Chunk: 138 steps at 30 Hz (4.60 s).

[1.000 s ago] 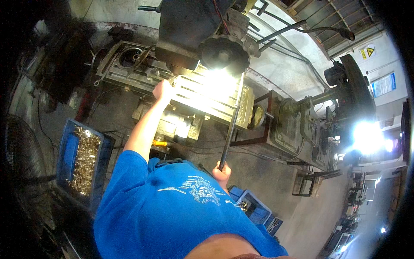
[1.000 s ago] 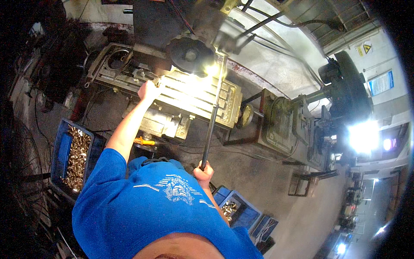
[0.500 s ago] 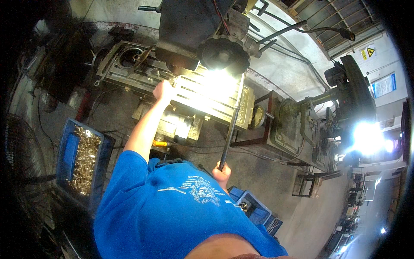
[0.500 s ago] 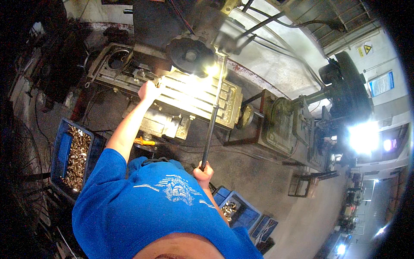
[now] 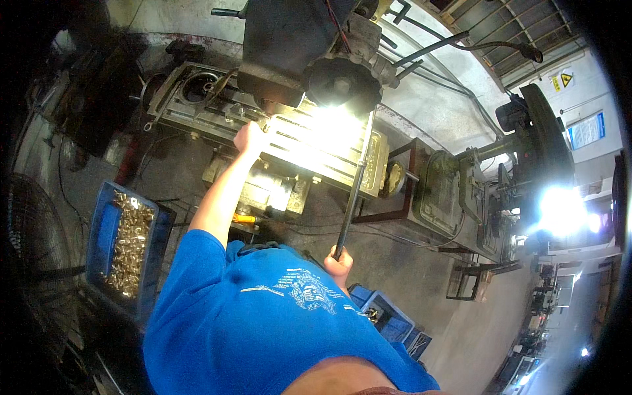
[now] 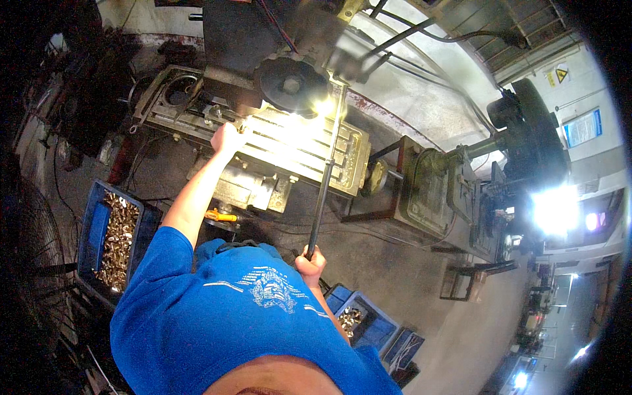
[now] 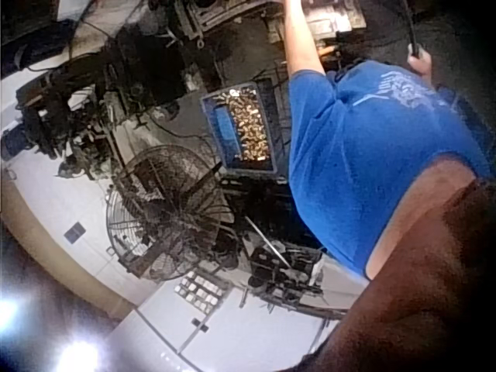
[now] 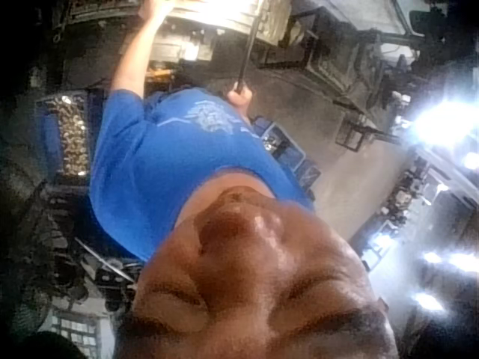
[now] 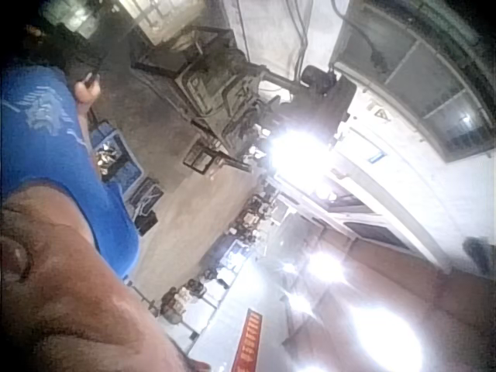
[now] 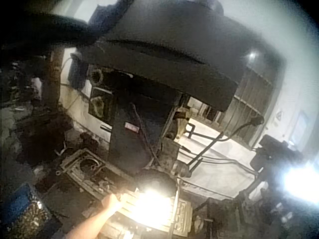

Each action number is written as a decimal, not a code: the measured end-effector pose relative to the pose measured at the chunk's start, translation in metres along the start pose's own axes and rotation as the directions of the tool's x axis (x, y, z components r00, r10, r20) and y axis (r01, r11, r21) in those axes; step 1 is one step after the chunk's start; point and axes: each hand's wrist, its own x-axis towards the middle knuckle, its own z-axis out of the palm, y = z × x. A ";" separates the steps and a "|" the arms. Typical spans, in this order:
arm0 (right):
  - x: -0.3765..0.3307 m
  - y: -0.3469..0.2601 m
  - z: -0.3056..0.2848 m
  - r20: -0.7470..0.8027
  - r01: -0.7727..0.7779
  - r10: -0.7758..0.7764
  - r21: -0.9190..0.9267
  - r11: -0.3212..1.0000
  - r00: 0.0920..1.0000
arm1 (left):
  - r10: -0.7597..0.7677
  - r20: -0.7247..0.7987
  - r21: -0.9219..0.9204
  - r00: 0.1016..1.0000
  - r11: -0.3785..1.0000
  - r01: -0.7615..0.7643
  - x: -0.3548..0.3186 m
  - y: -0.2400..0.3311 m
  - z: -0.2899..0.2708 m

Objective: The person picks small brass parts from a blue bin, measures them with a dial caliper, and places them into a milling machine. They operate the machine to mill the parts, then remove and measure them again before returning them to the bin. This cycle repeats for several parts.

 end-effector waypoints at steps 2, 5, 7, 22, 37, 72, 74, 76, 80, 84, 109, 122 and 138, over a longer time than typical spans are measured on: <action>0.000 0.002 -0.001 -0.004 -0.017 0.017 0.010 1.000 1.000 | 0.002 0.005 -0.001 1.000 1.000 -0.002 0.000 0.001 0.000; 0.000 -0.002 0.002 -0.004 -0.034 0.034 0.034 0.999 0.999 | 0.002 -0.011 0.002 1.000 1.000 -0.002 0.000 0.000 0.001; 0.000 -0.003 0.004 -0.011 -0.039 0.039 0.037 0.999 0.999 | 0.000 -0.003 0.010 1.000 1.000 0.000 0.000 0.000 0.001; 0.002 0.002 0.003 -0.022 -0.022 0.022 0.012 1.000 1.000 | -0.001 0.022 0.004 1.000 1.000 0.001 0.001 -0.001 0.001; 0.005 0.004 0.002 -0.054 -0.023 0.021 -0.048 0.999 0.998 | -0.009 -0.010 -0.001 1.000 1.000 0.009 0.000 0.000 0.002; 0.012 0.016 -0.003 -0.019 0.022 -0.023 -0.049 0.999 1.000 | -0.028 0.026 0.012 0.999 1.000 0.027 0.000 0.001 -0.002; 0.011 0.016 -0.003 -0.020 0.004 -0.004 -0.001 1.000 1.000 | -0.029 0.024 0.021 0.999 0.999 0.029 0.000 0.004 -0.002; 0.011 0.015 -0.002 -0.019 -0.001 0.001 0.028 1.000 1.000 | -0.044 0.035 0.028 0.998 0.999 0.043 -0.001 0.006 -0.005; 0.012 0.015 -0.002 -0.005 -0.011 0.011 0.046 0.999 1.000 | 0.003 0.068 0.030 0.998 1.000 -0.005 -0.002 0.002 -0.005; 0.012 0.012 0.002 -0.028 0.000 0.000 0.015 1.000 1.000 | -0.003 0.049 0.007 0.999 1.000 0.002 -0.003 0.004 -0.006; 0.027 0.041 -0.007 -0.104 0.183 -0.224 -0.303 0.935 0.969 | 0.010 0.088 0.012 0.996 1.000 -0.011 -0.003 0.009 -0.011; -0.126 -0.203 -0.024 0.076 0.485 -0.492 0.094 0.870 0.867 | 0.209 0.114 -0.064 0.971 0.977 -0.203 0.003 -0.015 -0.005; -0.144 -0.085 0.024 -0.404 0.166 -0.139 0.033 0.985 0.904 | 0.577 -0.129 -0.165 0.807 0.789 -0.591 0.007 -0.014 0.013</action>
